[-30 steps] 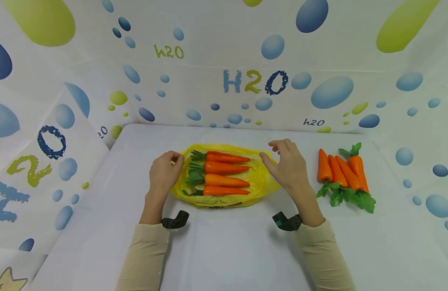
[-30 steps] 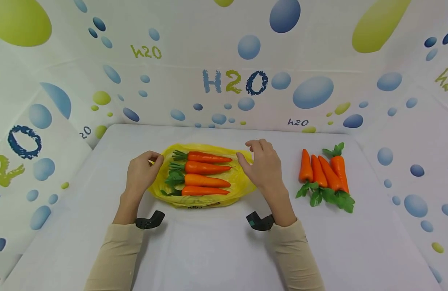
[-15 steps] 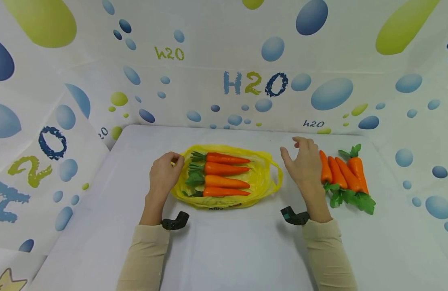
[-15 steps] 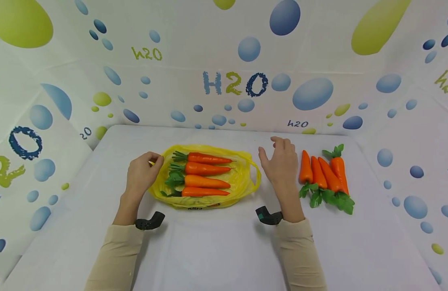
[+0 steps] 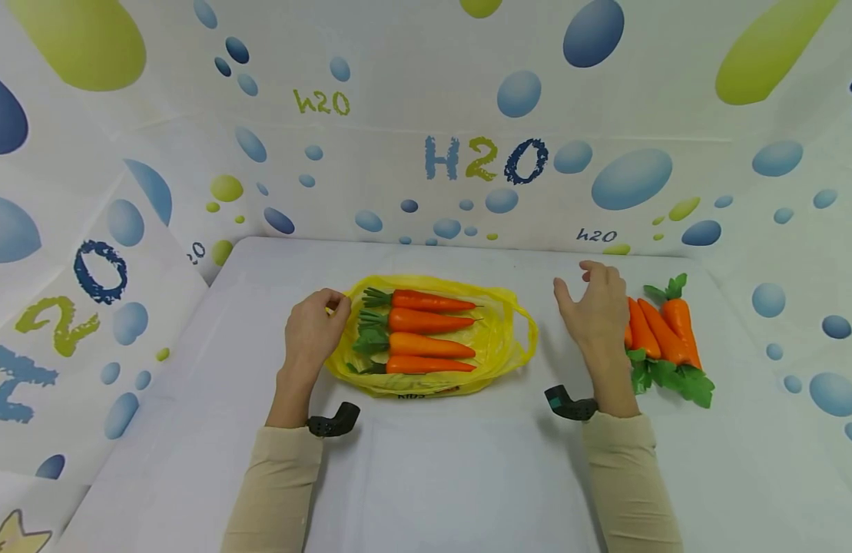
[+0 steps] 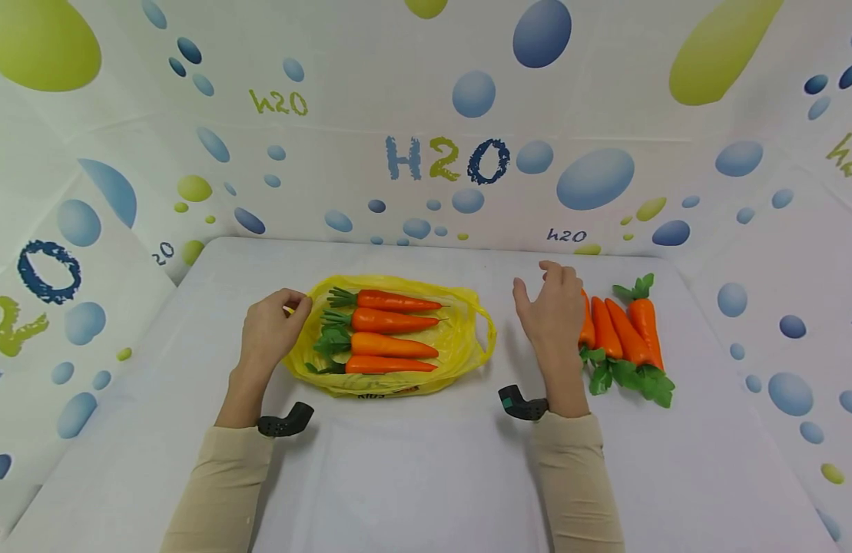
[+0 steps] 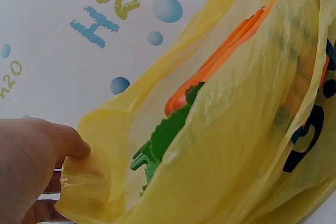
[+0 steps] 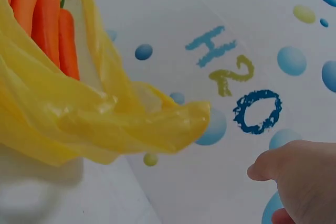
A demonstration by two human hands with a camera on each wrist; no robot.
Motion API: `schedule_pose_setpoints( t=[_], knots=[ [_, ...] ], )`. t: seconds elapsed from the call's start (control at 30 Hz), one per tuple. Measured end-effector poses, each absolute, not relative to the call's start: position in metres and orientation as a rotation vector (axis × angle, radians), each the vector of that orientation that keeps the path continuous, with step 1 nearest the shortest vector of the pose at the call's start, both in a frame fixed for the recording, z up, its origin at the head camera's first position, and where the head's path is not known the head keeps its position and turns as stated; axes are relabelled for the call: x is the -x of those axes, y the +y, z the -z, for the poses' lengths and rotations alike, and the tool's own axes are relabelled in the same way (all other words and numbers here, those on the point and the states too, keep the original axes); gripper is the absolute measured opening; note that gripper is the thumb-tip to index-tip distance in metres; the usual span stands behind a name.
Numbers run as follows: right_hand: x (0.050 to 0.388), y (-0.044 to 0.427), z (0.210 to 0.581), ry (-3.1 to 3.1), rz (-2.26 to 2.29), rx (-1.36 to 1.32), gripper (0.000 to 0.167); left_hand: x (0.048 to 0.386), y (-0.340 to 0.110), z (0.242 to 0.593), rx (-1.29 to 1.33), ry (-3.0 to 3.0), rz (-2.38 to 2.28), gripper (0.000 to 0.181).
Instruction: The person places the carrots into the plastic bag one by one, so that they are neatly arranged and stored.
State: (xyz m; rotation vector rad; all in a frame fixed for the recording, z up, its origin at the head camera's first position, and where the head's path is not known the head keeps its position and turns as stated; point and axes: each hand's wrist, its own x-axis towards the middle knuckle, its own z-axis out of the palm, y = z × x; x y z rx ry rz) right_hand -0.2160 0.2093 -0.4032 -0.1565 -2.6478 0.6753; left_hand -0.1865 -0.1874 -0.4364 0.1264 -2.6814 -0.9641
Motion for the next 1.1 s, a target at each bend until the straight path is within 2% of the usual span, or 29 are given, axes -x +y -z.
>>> schedule_pose_setpoints(
  t=[0.73,1.1],
  knots=[
    [0.226,0.239,0.418,-2.826,-0.620,0.384,0.062,0.187,-0.186,0.437,-0.140,-2.705,0.944,0.034],
    [0.226,0.247,0.429,-2.915,-0.588,0.474,0.061,0.187,-0.188,0.436,-0.144,-2.703,0.939,0.033]
  ],
)
